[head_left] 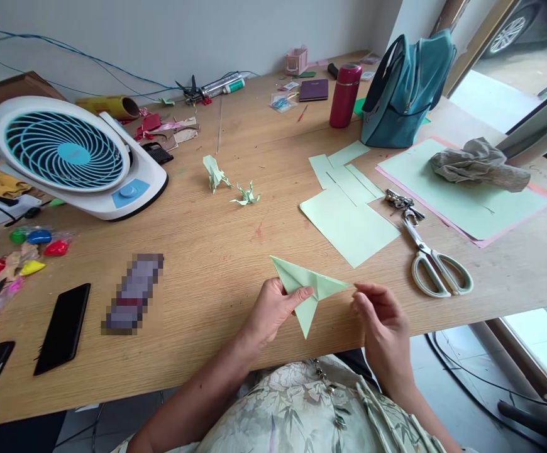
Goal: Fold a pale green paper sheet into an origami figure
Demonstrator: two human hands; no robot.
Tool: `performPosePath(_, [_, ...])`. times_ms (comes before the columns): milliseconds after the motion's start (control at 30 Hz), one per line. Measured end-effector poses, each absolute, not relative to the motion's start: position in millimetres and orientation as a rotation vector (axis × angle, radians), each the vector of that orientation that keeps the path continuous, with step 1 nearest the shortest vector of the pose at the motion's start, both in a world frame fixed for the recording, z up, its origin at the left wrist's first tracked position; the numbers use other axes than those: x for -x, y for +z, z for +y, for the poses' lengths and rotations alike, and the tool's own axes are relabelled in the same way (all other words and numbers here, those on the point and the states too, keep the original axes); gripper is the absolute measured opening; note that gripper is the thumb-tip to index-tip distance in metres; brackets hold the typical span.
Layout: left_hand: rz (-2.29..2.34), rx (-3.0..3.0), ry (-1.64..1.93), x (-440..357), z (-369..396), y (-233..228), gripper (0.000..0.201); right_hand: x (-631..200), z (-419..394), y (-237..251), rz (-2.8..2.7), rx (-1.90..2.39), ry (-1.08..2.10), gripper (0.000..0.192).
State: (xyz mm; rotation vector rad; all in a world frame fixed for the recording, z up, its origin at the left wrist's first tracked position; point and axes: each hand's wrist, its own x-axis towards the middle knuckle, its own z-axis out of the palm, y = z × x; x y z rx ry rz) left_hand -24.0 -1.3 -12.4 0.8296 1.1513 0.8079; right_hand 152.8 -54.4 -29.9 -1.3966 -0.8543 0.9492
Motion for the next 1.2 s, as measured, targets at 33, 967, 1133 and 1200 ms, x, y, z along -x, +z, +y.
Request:
performPosePath(33, [1.204,-0.911,0.774,27.8,-1.4,-13.5,0.034,-155.8,-59.5,-32.5,-0.998,1.421,0.762,0.011])
performPosePath(967, [0.992,-2.757,0.282,69.0,-3.7,-46.2,0.046,-141.2,-75.1,-65.3,-2.298,1.183,0.132,0.053])
performPosePath(1133, [0.991,-2.733,0.178,69.5,-3.6,-42.6,0.048,-135.7,-76.0,-63.5,-2.345,1.294,0.100,0.055])
performPosePath(1200, [0.983,-2.736,0.127,69.6,-3.3,-40.5,0.052,-133.1,-78.5,-64.6,-2.326,1.348,0.101,0.057])
